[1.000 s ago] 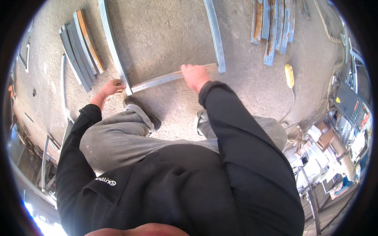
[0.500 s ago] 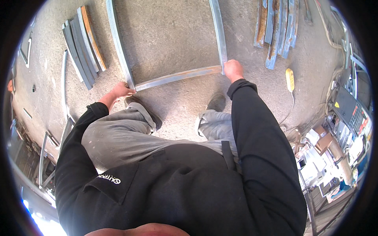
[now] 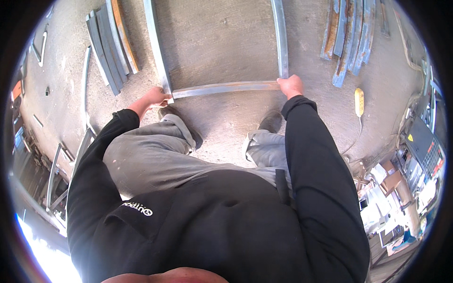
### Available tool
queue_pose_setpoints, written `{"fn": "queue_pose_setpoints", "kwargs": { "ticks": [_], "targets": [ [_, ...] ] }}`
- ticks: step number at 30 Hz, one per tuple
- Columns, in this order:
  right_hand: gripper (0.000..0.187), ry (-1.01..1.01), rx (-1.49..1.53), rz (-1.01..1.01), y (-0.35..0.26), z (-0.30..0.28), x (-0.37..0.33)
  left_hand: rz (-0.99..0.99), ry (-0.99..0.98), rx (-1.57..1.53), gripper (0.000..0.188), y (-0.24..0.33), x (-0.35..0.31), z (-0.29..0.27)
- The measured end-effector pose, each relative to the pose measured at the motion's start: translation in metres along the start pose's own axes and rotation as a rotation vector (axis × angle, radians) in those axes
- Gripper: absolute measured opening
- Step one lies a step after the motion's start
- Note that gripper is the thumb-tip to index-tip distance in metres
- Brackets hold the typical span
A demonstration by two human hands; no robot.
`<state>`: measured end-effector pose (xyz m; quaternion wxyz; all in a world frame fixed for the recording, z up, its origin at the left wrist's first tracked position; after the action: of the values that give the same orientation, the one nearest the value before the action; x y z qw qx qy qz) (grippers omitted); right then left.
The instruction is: The person selects square metal tubes from a pile, carries them to a chop saw, and cuts them into shorter pieces. The person handles the tubes by hand and operates the saw to produce multiple cut sections.
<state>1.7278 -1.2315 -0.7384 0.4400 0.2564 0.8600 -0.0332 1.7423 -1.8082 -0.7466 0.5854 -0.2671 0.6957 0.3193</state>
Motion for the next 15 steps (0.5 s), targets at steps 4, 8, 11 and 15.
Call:
{"fn": "queue_pose_setpoints", "kwargs": {
  "ticks": [4, 8, 11, 15],
  "targets": [
    [0.062, 0.096, -0.056, -0.004, 0.001, -0.004, -0.005, 0.004, 0.034, 0.158, 0.050, 0.006, -0.005, -0.002],
    [0.059, 0.114, -0.157, -0.037, -0.002, -0.010, -0.008, 0.026, 0.019, 0.103, 0.046, -0.004, 0.005, -0.001],
    [0.058, 0.116, -0.153, -0.054, -0.002, -0.013, -0.008, 0.143, 0.035, 0.147, 0.044, -0.010, 0.010, -0.002],
    [0.055, 0.138, -0.178, -0.081, -0.003, -0.014, -0.011, 0.120, 0.060, 0.112, 0.054, -0.010, 0.014, -0.001]
  ]
}}
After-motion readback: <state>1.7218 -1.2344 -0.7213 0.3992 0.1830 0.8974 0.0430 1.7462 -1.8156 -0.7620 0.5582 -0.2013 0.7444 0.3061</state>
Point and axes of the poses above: each hand's wrist, its own x-axis towards the middle knuckle, its own z-axis out of the palm, y = z × x, the point moved 4 cm from there along x, towards the middle knuckle, and after that the axes turned 14 degrees about -x, right-handed, at the moved point
